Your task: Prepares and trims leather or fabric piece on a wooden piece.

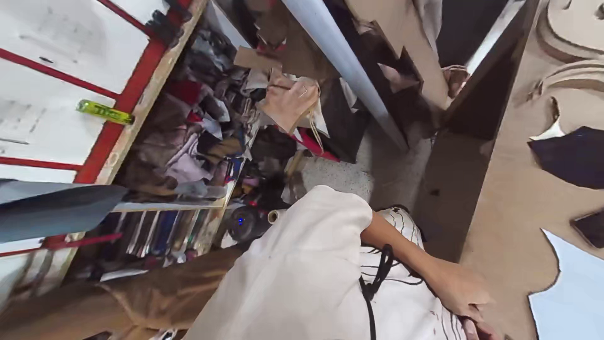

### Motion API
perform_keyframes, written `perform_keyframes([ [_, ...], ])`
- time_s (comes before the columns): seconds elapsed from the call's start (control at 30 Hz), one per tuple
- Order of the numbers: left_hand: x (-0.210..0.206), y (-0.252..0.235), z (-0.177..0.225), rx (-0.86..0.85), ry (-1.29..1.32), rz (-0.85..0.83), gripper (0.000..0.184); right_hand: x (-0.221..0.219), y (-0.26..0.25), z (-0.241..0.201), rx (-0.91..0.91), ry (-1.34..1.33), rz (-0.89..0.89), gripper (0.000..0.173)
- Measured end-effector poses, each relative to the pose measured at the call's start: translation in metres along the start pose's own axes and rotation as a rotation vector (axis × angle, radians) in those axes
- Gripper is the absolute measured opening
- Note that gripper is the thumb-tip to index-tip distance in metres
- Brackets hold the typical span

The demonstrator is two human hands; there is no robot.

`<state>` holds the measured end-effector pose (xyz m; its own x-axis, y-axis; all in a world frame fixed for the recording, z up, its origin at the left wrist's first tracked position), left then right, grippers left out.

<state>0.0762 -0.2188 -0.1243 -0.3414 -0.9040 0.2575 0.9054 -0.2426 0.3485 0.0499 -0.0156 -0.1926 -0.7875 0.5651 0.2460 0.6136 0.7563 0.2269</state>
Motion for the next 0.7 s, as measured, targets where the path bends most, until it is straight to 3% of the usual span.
perform_keyframes([
  [0.07, 0.001, 0.001, -0.009, -0.025, -0.049, 0.038, 0.028, -0.009, -0.008, -0.031, -0.037, 0.032, 0.026, 0.012],
  [0.17, -0.018, -0.005, -0.032, -0.192, 0.038, 0.067, 0.03, -0.015, -0.003, -0.052, -0.128, -0.003, 0.075, 0.01],
  [0.37, -0.026, -0.007, -0.025, -0.139, -0.07, -0.103, 0.036, -0.008, 0.013, -0.031, -0.259, -0.192, 0.097, 0.018],
  [0.53, -0.055, -0.015, -0.01, -0.328, -0.293, -0.232, 0.037, -0.006, 0.026, -0.002, -0.284, -0.209, 0.115, 0.021],
  [0.6, -0.06, -0.008, -0.001, -0.377, -0.363, -0.264, 0.032, -0.012, 0.028, -0.002, -0.353, -0.152, 0.221, 0.029],
  [0.7, -0.073, -0.003, 0.012, -0.456, -0.437, -0.269, 0.025, -0.017, 0.028, -0.003, -0.604, -0.299, 0.504, 0.026],
])
Point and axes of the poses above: each hand's wrist, its own y-axis away from the middle knuckle, its own x-axis out of the back of the hand, z = x × y, the point moved 5 cm from there along -y, towards the middle knuckle, and after that the axes turned 9 degrees about y, right-handed, at the moved point
